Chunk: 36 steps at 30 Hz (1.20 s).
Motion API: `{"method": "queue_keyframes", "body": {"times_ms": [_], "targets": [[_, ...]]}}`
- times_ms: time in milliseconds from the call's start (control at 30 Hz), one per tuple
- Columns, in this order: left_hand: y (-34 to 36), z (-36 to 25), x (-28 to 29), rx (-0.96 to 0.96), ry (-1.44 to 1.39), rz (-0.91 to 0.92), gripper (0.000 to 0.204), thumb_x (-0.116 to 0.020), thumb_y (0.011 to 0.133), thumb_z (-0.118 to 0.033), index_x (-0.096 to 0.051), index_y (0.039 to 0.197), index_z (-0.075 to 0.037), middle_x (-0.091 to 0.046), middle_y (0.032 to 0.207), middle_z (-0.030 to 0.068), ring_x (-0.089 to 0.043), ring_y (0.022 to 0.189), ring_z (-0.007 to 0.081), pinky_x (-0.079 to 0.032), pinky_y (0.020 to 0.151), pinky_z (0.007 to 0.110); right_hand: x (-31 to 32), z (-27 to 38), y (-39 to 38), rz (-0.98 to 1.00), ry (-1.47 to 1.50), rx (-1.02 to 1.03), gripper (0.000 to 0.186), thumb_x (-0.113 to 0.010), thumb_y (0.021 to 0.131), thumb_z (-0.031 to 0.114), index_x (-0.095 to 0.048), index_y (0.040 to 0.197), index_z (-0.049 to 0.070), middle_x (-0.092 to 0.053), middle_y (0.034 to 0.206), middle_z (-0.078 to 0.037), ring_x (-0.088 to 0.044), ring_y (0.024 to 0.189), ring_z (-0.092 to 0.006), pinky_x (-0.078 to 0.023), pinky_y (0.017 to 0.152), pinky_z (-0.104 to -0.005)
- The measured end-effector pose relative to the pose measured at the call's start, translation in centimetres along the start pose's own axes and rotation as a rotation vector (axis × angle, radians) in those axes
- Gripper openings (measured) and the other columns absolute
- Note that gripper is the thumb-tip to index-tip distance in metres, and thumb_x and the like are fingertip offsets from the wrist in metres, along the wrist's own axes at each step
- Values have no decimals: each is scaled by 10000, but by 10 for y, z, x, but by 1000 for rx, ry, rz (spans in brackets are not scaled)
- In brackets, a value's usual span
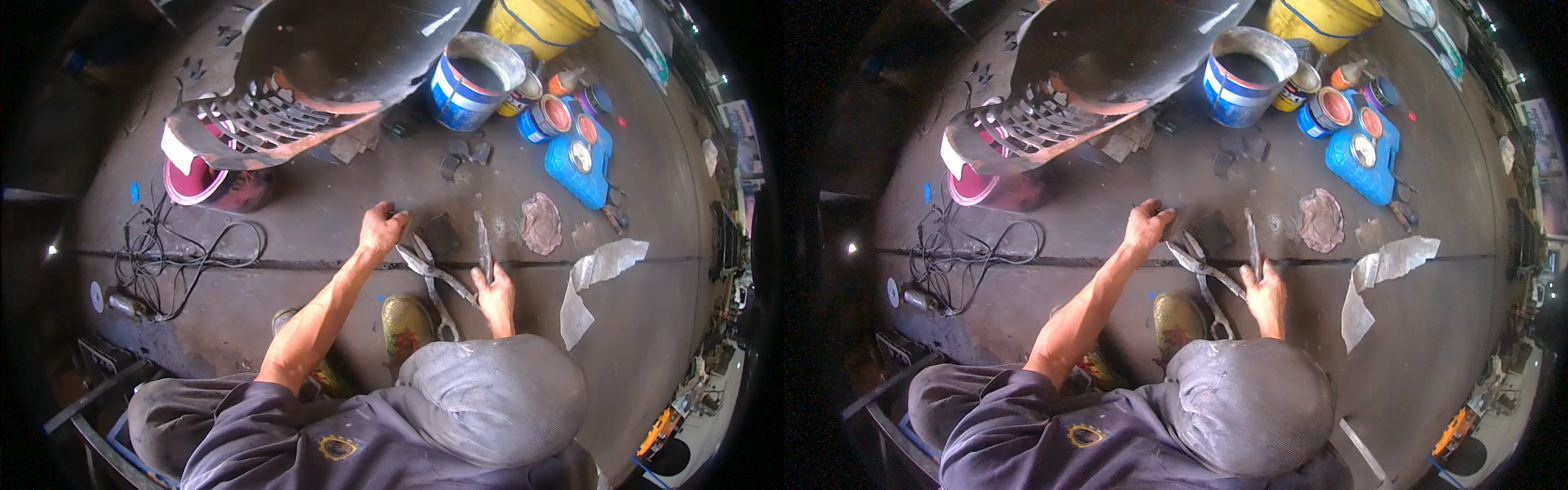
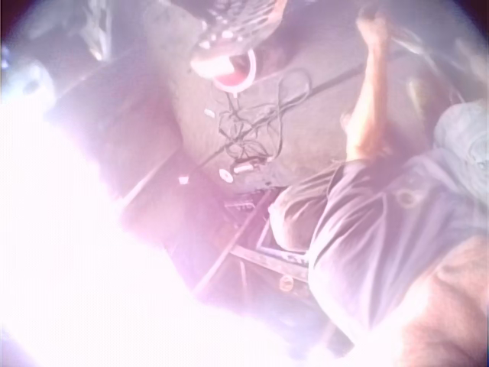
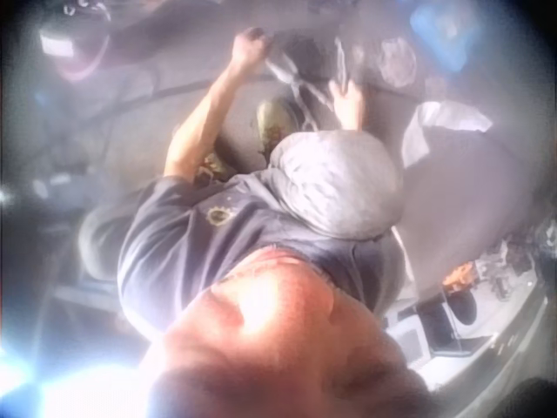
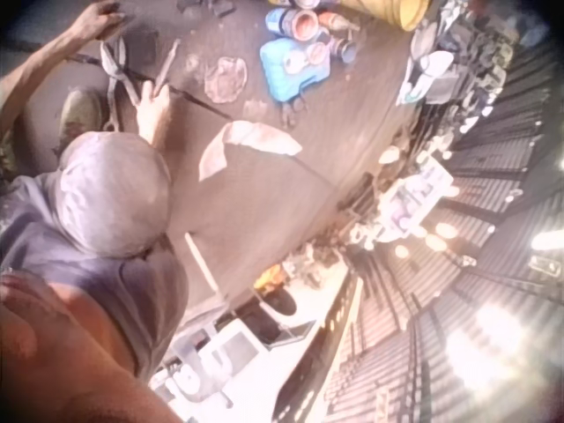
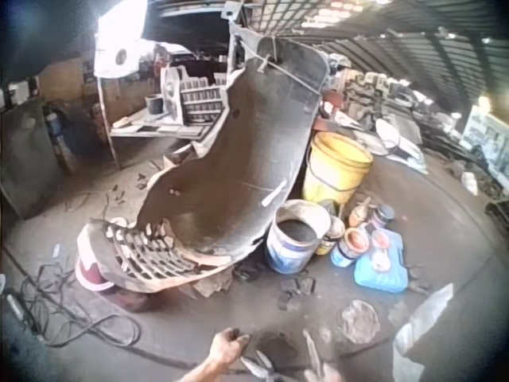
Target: The person sits on the floor and uses tin snips to cut a gray plastic part into smaller pieces. They repeatedly pick up the part, cut sections, and place the cut pieces on the floor. The person briefly stands to retrieve another plastic piece from a nearby pile before resuming cutting.
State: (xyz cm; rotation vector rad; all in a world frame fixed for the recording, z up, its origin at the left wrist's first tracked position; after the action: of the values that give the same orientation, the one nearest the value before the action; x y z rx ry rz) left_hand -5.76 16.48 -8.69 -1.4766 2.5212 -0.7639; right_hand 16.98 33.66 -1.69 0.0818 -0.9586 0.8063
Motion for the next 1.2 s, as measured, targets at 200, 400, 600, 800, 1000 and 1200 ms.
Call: {"method": "queue_keyframes", "body": {"times_ms": [200,400,600,800,1000,1200], "targets": [[-10,9,4,253,-283,69,558,-678,815,-115,-493,1291,111,-651,1038,156,-638,800,206,-525,692,315,18,-19,35,-138,-469,95,504,-690,836,317,-579,1281,109,-596,1161,-174,-576,1052,-372,-477,868,-454],[-10,7,4,292,-510,47,688,-646,854,-108,-280,1403,86,-634,951,160,-675,726,245,-567,627,346,-26,75,111,-180,-383,599,429,-682,836,258,-605,1225,94,-581,1229,-147,-554,1116,-337,-465,942,-415],[-19,-22,11,223,-595,78,319,-588,867,-83,-493,1151,27,-653,1011,162,-681,781,252,-564,658,338,-76,99,167,-142,-304,577,255,-659,860,205,-650,1063,51,-640,1087,-139,-610,999,-321,-507,850,-394],[-30,-58,16,40,-714,186,295,-592,826,-15,-526,1114,-3,-658,999,115,-638,830,201,-537,747,332,-50,98,130,300,1254,225,89,-568,951,76,-601,1033,74,-645,924,-10,-636,818,-120,-538,689,-291],[-42,-86,-14,74,-1036,423,322,-617,844,18,-538,1149,-50,-635,1006,81,-623,850,193,-531,761,346,-23,119,89,344,1389,218,95,-576,944,54,-609,1031,73,-637,978,-15,-623,876,-120,-544,767,-291],[-50,-97,-9,-48,-1001,372,406,-639,787,70,-542,1163,-50,-636,975,64,-627,884,189,-521,777,338,-2,121,79,146,1097,401,157,-633,921,92,-627,1067,32,-650,934,-56,-602,827,-111,-491,721,-244]]}}
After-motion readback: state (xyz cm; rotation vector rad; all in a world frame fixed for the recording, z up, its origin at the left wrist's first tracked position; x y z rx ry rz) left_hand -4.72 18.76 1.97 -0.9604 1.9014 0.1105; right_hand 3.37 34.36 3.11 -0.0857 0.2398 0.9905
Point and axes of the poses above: each hand's wrist, its own y-axis towards the middle knuckle, its own x-axis out of the back of the hand, z = x × y, the point moved 5 cm from there along y, towards the middle knuckle
